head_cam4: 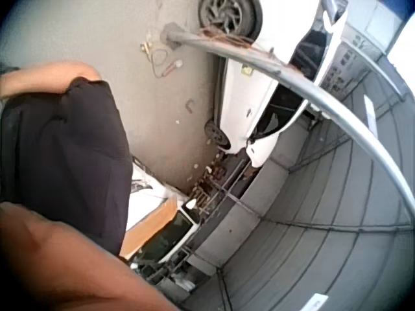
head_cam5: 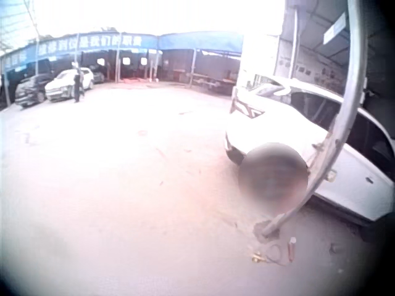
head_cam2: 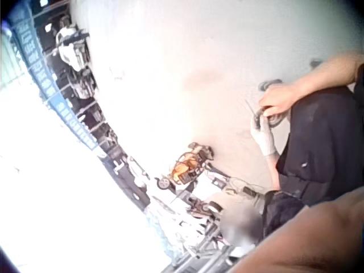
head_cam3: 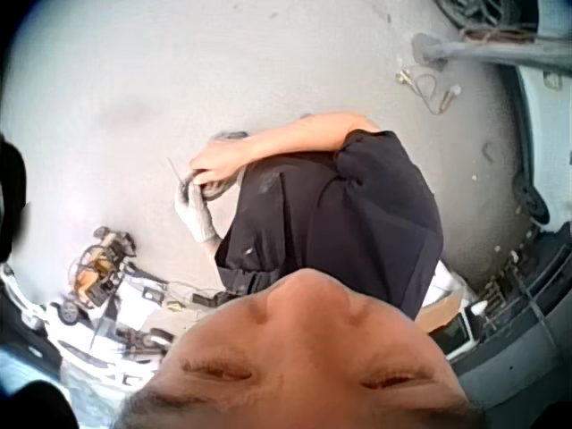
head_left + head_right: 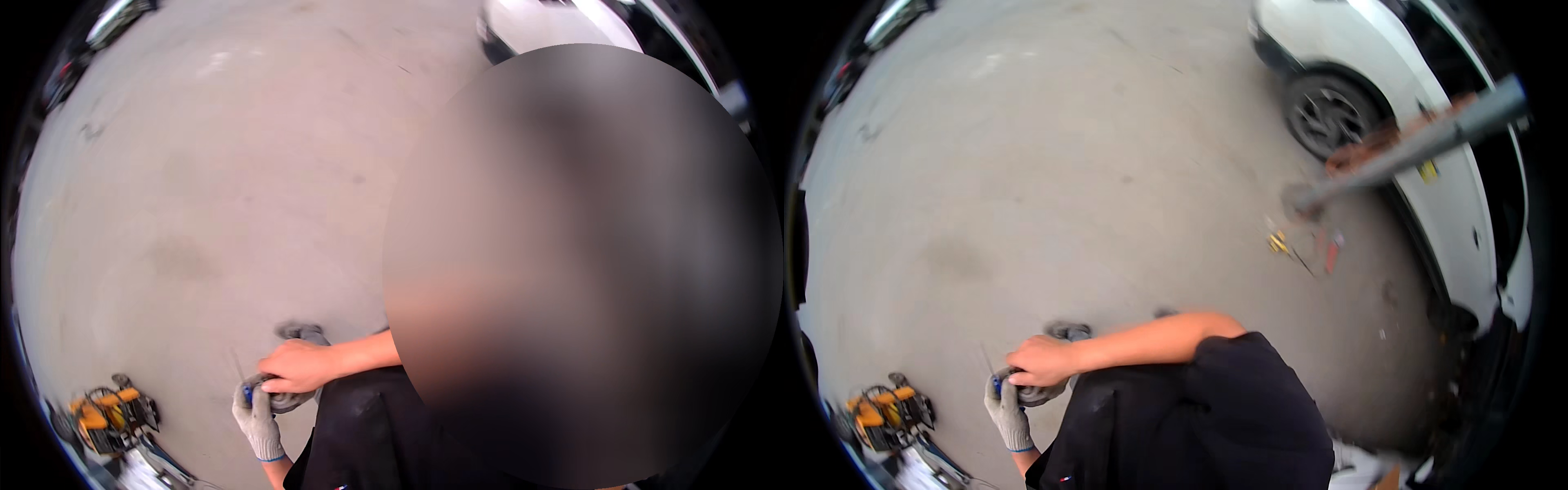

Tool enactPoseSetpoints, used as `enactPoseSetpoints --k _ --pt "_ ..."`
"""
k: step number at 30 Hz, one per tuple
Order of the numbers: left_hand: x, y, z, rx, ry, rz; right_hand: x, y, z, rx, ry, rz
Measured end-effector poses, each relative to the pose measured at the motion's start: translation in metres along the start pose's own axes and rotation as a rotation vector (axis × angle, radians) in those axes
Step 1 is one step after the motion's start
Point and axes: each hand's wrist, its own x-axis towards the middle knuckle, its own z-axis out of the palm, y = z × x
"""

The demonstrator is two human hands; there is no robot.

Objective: The person works on a detached car bumper in a garage. They use a screwdriver to pry and remove fasteners, then use a power drill to remove screws from the bumper. The person also handles a small tool and moves around the workspace.

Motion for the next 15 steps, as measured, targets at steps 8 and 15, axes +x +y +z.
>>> enactPoseSetpoints --k 8,15 --pt "0.147 0.049 -0.228 0.223 0.172 0.028 0.296 -0.005 0.075 0.177 -0.371 0.038" --pt "0.265 0.076 -0.384 0.052 0.192 -0.073 0.5 0.015 0.142 0.195 -0.54 0.231"
